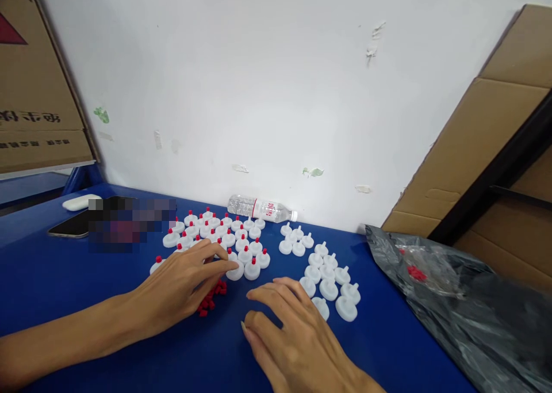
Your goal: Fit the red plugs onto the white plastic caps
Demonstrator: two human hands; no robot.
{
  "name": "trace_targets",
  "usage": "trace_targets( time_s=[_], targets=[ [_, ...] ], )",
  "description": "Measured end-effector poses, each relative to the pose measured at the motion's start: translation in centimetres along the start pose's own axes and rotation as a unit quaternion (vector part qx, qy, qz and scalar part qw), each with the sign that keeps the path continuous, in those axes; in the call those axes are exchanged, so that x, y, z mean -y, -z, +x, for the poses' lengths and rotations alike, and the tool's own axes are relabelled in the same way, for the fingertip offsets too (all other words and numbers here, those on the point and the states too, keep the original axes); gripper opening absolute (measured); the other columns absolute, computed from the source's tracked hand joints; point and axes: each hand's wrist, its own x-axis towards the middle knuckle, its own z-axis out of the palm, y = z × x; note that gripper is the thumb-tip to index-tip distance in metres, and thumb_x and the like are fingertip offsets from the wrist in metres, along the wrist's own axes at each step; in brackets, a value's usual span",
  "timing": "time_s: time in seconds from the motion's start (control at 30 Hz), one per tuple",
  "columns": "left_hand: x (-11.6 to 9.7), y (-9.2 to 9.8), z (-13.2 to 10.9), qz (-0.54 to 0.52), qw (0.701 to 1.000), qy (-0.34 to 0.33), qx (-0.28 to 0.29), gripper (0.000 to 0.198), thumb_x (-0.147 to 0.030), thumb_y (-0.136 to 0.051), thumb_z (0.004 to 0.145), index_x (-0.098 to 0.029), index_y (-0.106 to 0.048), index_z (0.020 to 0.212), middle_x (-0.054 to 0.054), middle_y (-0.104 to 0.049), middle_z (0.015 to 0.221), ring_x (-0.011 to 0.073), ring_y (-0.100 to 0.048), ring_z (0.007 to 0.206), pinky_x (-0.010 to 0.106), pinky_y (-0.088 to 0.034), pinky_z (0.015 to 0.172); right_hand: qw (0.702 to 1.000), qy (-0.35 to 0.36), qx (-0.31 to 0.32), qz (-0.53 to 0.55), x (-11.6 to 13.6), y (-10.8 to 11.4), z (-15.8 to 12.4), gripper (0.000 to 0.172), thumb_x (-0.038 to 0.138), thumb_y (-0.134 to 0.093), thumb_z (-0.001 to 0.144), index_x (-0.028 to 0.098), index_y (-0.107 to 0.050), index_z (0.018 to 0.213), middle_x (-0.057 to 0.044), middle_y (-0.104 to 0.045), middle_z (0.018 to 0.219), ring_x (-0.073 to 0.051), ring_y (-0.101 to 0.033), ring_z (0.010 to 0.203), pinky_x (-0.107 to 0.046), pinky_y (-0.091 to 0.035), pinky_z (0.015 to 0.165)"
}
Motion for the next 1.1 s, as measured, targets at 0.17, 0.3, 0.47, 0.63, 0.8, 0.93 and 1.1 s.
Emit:
trace_targets(
  time_s=[0.17, 0.3, 0.47, 0.63, 0.8, 0.93, 1.1],
  targets=[
    [0.11, -0.24, 0.01, -0.001, 1.0, 0.006, 0.017, 0.036, -0.003, -0.044, 0.094, -0.022, -0.064, 0.117, 0.007, -0.061, 0.108, 0.022, -0.056, 0.096, 0.032, -0.05, 0.073, 1.0, 0.004, 0.005, 0.006, -0.05, 0.07, 0.07, 0.014, 0.011, -0.055, 0.094, 0.019, -0.067, 0.098, -0.008, -0.073, 0.103, -0.018, -0.071, 0.096, -0.041, -0.054, 0.1],
    [-0.08, -0.21, -0.03, -0.007, 1.0, 0.015, 0.013, 0.031, -0.009, -0.041, 0.099, -0.022, -0.064, 0.116, 0.007, -0.061, 0.107, 0.0209, -0.056, 0.095, 0.031, -0.049, 0.071, 1.0, 0.004, 0.008, 0.006, -0.06, 0.0, 0.05, 0.015, 0.012, -0.054, 0.095, 0.019, -0.067, 0.098, -0.007, -0.074, 0.102, -0.017, -0.071, 0.095, -0.041, -0.053, 0.101],
    [-0.67, 0.26, 0.25, -0.017, 0.999, 0.024, 0.016, 0.027, -0.014, -0.042, 0.099, -0.022, -0.064, 0.112, 0.006, -0.06, 0.105, 0.021, -0.056, 0.093, 0.03, -0.047, 0.067, 1.0, 0.004, 0.008, 0.005, -0.08, -0.09, -0.03, 0.013, 0.013, -0.055, 0.095, 0.019, -0.067, 0.097, -0.005, -0.073, 0.099, -0.016, -0.071, 0.093, -0.039, -0.052, 0.103],
    [-0.81, 0.33, 0.28, -0.008, 1.0, 0.017, 0.014, 0.026, -0.014, -0.044, 0.097, -0.023, -0.062, 0.114, 0.006, -0.06, 0.109, 0.0215, -0.057, 0.094, 0.031, -0.048, 0.068, 1.0, 0.002, 0.01, 0.007, -0.09, -0.04, 0.03, 0.015, 0.013, -0.054, 0.096, 0.02, -0.067, 0.098, -0.005, -0.074, 0.099, -0.016, -0.071, 0.093, -0.041, -0.052, 0.103],
    [-0.69, 0.28, 0.21, -0.009, 1.0, 0.016, 0.017, 0.027, -0.015, -0.043, 0.099, -0.023, -0.06, 0.117, 0.007, -0.06, 0.114, 0.0224, -0.057, 0.099, 0.032, -0.049, 0.071, 1.0, 0.003, 0.012, 0.009, -0.14, -0.05, 0.02, 0.015, 0.013, -0.054, 0.096, 0.02, -0.067, 0.098, -0.005, -0.074, 0.098, -0.016, -0.071, 0.093, -0.041, -0.051, 0.103],
    [-0.65, 0.43, 0.3, -0.008, 1.0, 0.014, 0.014, 0.023, -0.016, -0.041, 0.099, -0.021, -0.061, 0.109, 0.008, -0.059, 0.114, 0.0235, -0.056, 0.101, 0.034, -0.05, 0.074, 1.0, 0.002, 0.013, 0.01, -0.16, -0.1, -0.06, 0.014, 0.013, -0.055, 0.096, 0.02, -0.067, 0.098, -0.005, -0.073, 0.099, -0.016, -0.071, 0.091, -0.041, -0.052, 0.102],
    [-0.69, 0.65, 0.25, -0.004, 1.0, 0.012, 0.018, 0.027, -0.015, -0.041, 0.098, -0.022, -0.061, 0.116, 0.008, -0.06, 0.111, 0.0233, -0.056, 0.096, 0.033, -0.049, 0.07, 1.0, 0.007, 0.015, 0.013, -0.11, -0.11, 0.02, 0.014, 0.012, -0.054, 0.096, 0.019, -0.066, 0.098, -0.005, -0.073, 0.097, -0.015, -0.07, 0.092, -0.041, -0.05, 0.103]
  ],
)
